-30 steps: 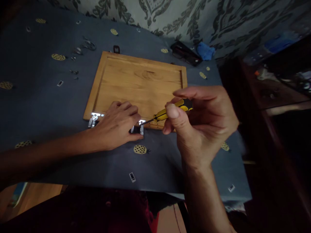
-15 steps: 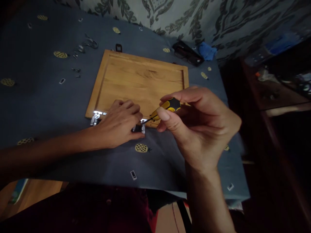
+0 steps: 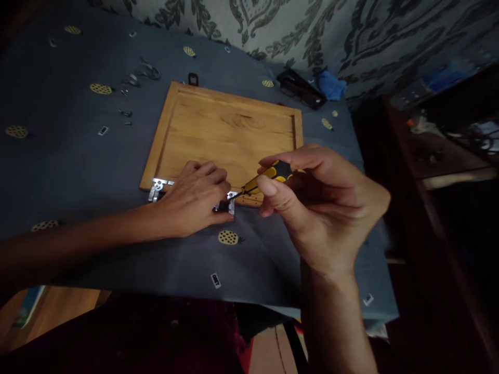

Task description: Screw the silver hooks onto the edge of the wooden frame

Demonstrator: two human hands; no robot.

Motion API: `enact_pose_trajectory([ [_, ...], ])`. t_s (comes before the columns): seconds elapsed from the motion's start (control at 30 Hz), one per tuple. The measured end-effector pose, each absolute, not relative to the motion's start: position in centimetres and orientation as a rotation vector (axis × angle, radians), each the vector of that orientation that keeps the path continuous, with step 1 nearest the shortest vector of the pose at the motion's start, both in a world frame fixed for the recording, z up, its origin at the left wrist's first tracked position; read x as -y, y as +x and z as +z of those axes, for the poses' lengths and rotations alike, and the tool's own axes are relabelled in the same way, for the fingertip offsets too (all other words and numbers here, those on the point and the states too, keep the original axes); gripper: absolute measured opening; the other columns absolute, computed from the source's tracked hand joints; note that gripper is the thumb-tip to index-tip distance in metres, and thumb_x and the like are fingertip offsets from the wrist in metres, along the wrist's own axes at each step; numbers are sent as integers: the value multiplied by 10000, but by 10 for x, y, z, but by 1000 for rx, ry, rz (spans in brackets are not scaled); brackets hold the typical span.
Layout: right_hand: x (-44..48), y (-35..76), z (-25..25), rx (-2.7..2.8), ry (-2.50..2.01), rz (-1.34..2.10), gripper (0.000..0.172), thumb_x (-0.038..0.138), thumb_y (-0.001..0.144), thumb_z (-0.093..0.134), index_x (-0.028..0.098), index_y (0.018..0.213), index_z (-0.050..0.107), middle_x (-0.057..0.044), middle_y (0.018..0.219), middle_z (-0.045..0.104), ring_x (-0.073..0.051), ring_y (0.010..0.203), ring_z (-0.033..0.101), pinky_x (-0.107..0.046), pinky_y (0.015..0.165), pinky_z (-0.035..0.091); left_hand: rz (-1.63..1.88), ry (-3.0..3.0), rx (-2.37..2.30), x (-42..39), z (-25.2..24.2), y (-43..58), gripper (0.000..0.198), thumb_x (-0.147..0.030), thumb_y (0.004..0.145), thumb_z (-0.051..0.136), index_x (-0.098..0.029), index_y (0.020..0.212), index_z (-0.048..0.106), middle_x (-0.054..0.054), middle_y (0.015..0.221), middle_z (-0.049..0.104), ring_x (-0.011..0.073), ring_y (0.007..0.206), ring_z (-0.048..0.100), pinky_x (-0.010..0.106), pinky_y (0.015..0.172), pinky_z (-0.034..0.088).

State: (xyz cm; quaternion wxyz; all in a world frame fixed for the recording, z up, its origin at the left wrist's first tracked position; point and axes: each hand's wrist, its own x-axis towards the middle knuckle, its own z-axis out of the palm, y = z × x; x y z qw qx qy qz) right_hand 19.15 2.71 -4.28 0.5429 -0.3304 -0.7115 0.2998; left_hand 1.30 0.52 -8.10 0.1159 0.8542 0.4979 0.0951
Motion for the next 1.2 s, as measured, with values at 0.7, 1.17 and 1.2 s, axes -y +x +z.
enact_pose_trajectory([
  [0.7, -31, 187, -62, 1302, -876, 212, 336, 563, 655, 896, 299, 781, 730, 26, 678, 636, -138, 413, 531, -344, 301, 355, 291, 2494, -1464, -5, -83, 14, 343, -471, 911, 700, -142, 1005, 719, 119, 1068, 671, 309, 1095, 553, 442, 907, 356],
  [1.17, -32, 186, -70, 1369, -742, 378, 228, 354, 689, 922, 253, 829, 773, 20, 689, 669, -113, 381, 555, -270, 239, 416, 317, 2509, -1460, -5, -85, 13, 337, -469, 909, 708, -141, 984, 716, 115, 1059, 678, 303, 1094, 554, 434, 878, 361],
  [1.2, -33, 187, -70, 1386, -740, 395, 220, 345, 694, 918, 253, 834, 775, 21, 693, 672, -114, 387, 557, -269, 244, 416, 321, 2507, -1456, -5, -85, 12, 337, -469, 910, 708, -139, 981, 716, 114, 1061, 677, 304, 1097, 556, 438, 881, 362],
])
